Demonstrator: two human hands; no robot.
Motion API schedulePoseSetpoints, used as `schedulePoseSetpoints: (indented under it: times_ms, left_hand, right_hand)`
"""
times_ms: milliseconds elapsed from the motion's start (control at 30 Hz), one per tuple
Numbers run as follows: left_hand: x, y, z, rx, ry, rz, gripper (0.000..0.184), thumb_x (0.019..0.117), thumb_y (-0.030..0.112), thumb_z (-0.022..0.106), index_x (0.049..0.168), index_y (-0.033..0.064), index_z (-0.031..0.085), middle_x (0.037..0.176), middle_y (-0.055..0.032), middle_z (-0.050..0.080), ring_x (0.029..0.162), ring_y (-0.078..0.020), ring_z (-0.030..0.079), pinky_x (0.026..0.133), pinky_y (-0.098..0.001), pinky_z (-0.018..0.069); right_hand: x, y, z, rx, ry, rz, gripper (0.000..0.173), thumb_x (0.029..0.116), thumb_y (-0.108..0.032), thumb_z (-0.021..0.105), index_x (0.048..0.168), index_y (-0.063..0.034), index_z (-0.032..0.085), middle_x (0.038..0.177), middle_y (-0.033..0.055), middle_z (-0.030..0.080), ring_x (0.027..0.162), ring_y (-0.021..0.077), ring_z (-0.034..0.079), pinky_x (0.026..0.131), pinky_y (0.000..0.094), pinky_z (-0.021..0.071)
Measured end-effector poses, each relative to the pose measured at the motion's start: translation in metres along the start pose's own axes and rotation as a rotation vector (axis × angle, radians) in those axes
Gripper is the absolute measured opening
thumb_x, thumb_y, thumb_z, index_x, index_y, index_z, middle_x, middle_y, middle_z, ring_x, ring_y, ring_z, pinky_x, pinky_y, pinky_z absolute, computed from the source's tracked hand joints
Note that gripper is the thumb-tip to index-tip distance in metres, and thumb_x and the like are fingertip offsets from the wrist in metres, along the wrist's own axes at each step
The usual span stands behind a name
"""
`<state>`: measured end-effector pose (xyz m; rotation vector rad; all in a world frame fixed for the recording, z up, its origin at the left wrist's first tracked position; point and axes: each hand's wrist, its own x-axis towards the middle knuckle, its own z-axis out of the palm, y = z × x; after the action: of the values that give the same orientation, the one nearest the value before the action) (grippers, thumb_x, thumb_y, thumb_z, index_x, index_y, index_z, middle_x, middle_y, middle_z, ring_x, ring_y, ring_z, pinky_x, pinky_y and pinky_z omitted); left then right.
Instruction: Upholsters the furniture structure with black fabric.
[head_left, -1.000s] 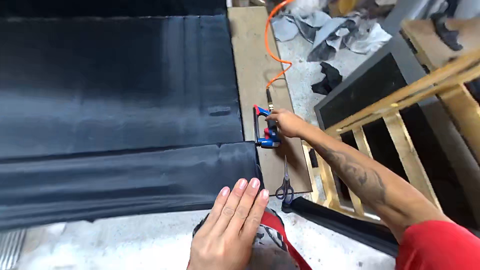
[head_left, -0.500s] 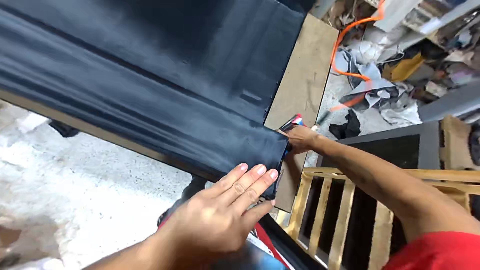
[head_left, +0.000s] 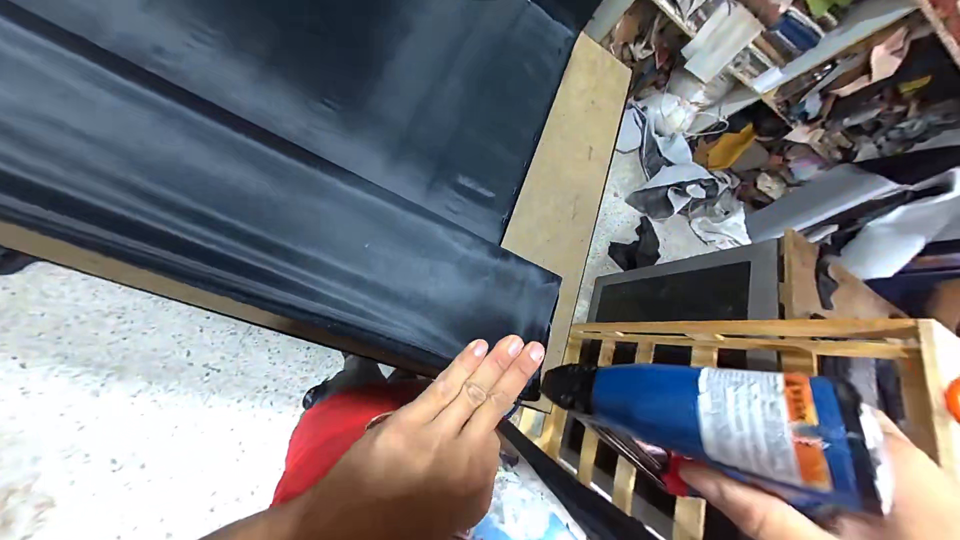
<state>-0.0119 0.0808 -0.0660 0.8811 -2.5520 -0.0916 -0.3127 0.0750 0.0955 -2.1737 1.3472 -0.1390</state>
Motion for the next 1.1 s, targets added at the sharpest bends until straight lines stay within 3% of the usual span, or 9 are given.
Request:
schedulePoseSetpoints:
  times_ms: [67,200,333,567,700,800,867,1100]
  left_hand:
    - [0.000,-0.001,0.001,0.022,-0.001,0.023,0.033,0.1000,-0.002,0.039,0.080,0.0009,0.065,0.156,-0.0182,0.048,0.147,-0.0324,0.044,0.120,-0.0490,0.0398]
    - [-0.002,-0.004,0.000,0.038,-0.011,0.048,0.033,0.1001,-0.003,0.039,0.081,-0.0004,0.066,0.156,-0.0208,0.048,0.146,-0.0351,0.044,0.119,-0.0502,0.0407]
    - [-0.001,-0.004,0.000,0.034,-0.006,0.060,0.033,0.1008,-0.003,0.039,0.081,-0.0002,0.065,0.155,-0.0229,0.047,0.145,-0.0368,0.045,0.117,-0.0504,0.0420]
    - [-0.007,-0.007,0.001,0.024,0.016,0.045,0.034,0.1011,-0.002,0.038,0.083,-0.0005,0.067,0.158,-0.0191,0.046,0.148,-0.0334,0.043,0.121,-0.0484,0.0389]
    - [-0.007,-0.007,0.001,0.006,0.038,0.048,0.031,0.1015,-0.003,0.040,0.086,-0.0001,0.066,0.156,-0.0196,0.047,0.146,-0.0336,0.046,0.119,-0.0484,0.0409]
    - [-0.008,-0.010,0.002,-0.043,0.069,0.032,0.031,0.1020,-0.002,0.041,0.086,0.0004,0.067,0.155,-0.0158,0.050,0.144,-0.0307,0.048,0.119,-0.0465,0.0422]
    - [-0.008,-0.012,0.002,-0.077,0.099,0.026,0.031,0.1013,-0.003,0.041,0.084,0.0005,0.067,0.153,-0.0134,0.053,0.142,-0.0287,0.051,0.118,-0.0446,0.0440]
    - [-0.005,-0.007,-0.003,-0.047,0.060,0.005,0.032,0.1011,-0.003,0.040,0.083,0.0012,0.066,0.155,-0.0127,0.051,0.142,-0.0280,0.051,0.117,-0.0459,0.0438]
  right_hand:
    - [0.004,-0.012,0.003,-0.057,-0.027,-0.010,0.030,0.0957,-0.037,0.073,0.108,-0.0105,0.065,0.091,0.0043,0.073,0.089,0.0025,0.069,0.077,0.0231,0.0566]
    - [0.010,-0.018,0.009,-0.090,-0.056,-0.023,0.031,0.0985,-0.040,0.067,0.104,-0.0096,0.068,0.084,0.0061,0.073,0.079,0.0063,0.069,0.067,0.0257,0.0547]
    - [0.014,-0.023,0.008,-0.117,-0.059,-0.033,0.033,0.1001,-0.040,0.064,0.108,-0.0083,0.068,0.081,0.0073,0.071,0.074,0.0082,0.067,0.063,0.0257,0.0520]
    - [0.016,-0.027,0.010,-0.221,-0.102,-0.030,0.036,0.0987,-0.042,0.060,0.111,-0.0099,0.068,0.082,0.0054,0.072,0.071,0.0109,0.068,0.058,0.0309,0.0525]
    - [0.016,-0.022,-0.003,-0.243,-0.033,-0.044,0.033,0.0974,-0.047,0.063,0.101,-0.0152,0.068,0.075,-0.0017,0.068,0.068,0.0017,0.063,0.056,0.0233,0.0488]
    - [0.019,-0.015,-0.012,-0.241,0.062,-0.013,0.026,0.0957,-0.050,0.065,0.098,-0.0238,0.065,0.081,-0.0137,0.067,0.077,-0.0091,0.063,0.064,0.0160,0.0528]
    - [0.029,-0.007,-0.011,-0.226,0.119,-0.033,0.022,0.0953,-0.050,0.064,0.096,-0.0286,0.065,0.081,-0.0198,0.065,0.075,-0.0118,0.061,0.062,0.0134,0.0524]
    - [0.058,0.006,-0.014,-0.242,0.150,-0.070,0.021,0.0921,-0.049,0.065,0.088,-0.0280,0.067,0.070,-0.0214,0.059,0.060,-0.0112,0.054,0.048,0.0133,0.0436]
